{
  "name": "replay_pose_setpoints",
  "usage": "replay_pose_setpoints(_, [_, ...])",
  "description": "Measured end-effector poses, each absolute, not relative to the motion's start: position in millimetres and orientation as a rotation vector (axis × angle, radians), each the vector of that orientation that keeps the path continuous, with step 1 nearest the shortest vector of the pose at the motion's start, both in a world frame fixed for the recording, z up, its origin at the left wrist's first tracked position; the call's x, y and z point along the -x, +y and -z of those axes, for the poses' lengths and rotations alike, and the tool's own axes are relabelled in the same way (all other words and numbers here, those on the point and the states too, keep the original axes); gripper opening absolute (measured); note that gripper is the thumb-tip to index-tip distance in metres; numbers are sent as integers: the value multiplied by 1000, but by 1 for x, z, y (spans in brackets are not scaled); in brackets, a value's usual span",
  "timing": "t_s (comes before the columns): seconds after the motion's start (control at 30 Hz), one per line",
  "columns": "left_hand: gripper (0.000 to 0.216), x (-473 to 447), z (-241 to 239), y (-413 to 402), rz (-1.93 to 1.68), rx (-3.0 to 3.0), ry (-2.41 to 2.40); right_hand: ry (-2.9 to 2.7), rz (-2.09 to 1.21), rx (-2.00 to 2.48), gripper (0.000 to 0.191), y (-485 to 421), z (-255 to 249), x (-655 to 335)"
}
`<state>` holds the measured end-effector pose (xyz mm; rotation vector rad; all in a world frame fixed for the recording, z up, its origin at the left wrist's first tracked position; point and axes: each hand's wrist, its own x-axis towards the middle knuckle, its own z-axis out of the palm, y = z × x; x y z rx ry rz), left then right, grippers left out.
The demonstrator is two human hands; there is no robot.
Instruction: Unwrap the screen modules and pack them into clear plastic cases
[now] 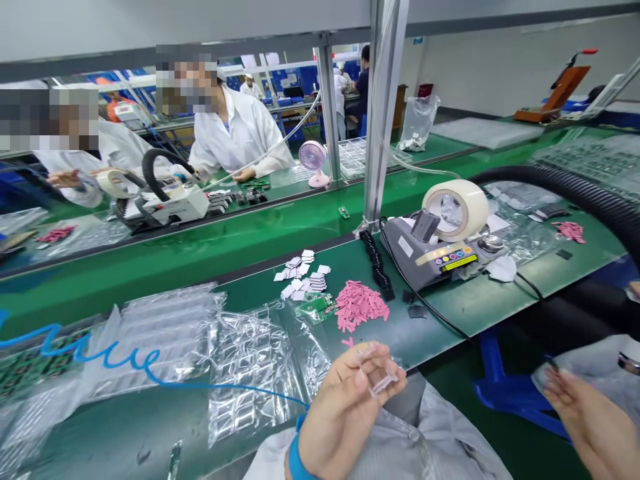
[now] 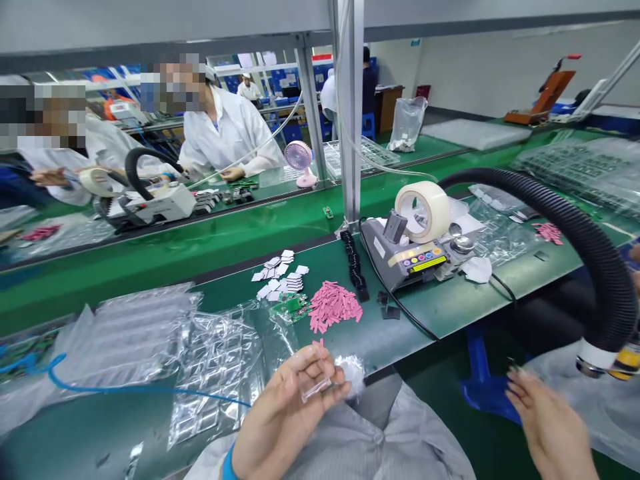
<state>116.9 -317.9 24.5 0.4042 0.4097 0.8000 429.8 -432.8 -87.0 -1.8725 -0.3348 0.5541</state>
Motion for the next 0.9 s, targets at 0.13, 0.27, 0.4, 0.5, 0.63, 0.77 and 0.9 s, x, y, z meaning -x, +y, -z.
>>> replay_pose_setpoints(0.13, [31, -119, -24, -319, -828, -525, 507, -630, -673, 1787, 37, -403, 44, -373])
replay_pose_setpoints(0.27, [30, -116, -17, -320, -957, -830, 586, -1383, -643, 1322, 23, -376, -21, -311])
replay_pose_setpoints(0.4, [31, -107, -7, -325, -1265, -1319, 695, -1598, -773, 1161, 25, -360, -48, -273])
replay_pose_setpoints(0.5, [41, -102, -3, -328, -1489, -1603, 708, -1598, -812, 1196, 22, -357, -43, -258])
replay_pose_setpoints(0.63, [43, -101, -2, -329, -1639, -1732, 716, -1591, -819, 1253, 21, -355, -36, -250])
replay_pose_setpoints(0.77, [39, -103, -3, -328, -1690, -1812, 779, -1579, -816, 1264, 20, -351, -39, -248])
replay_pose_setpoints(0.9, [37, -103, 0, -329, -1691, -1850, 812, -1591, -821, 1285, 19, -350, -40, -246])
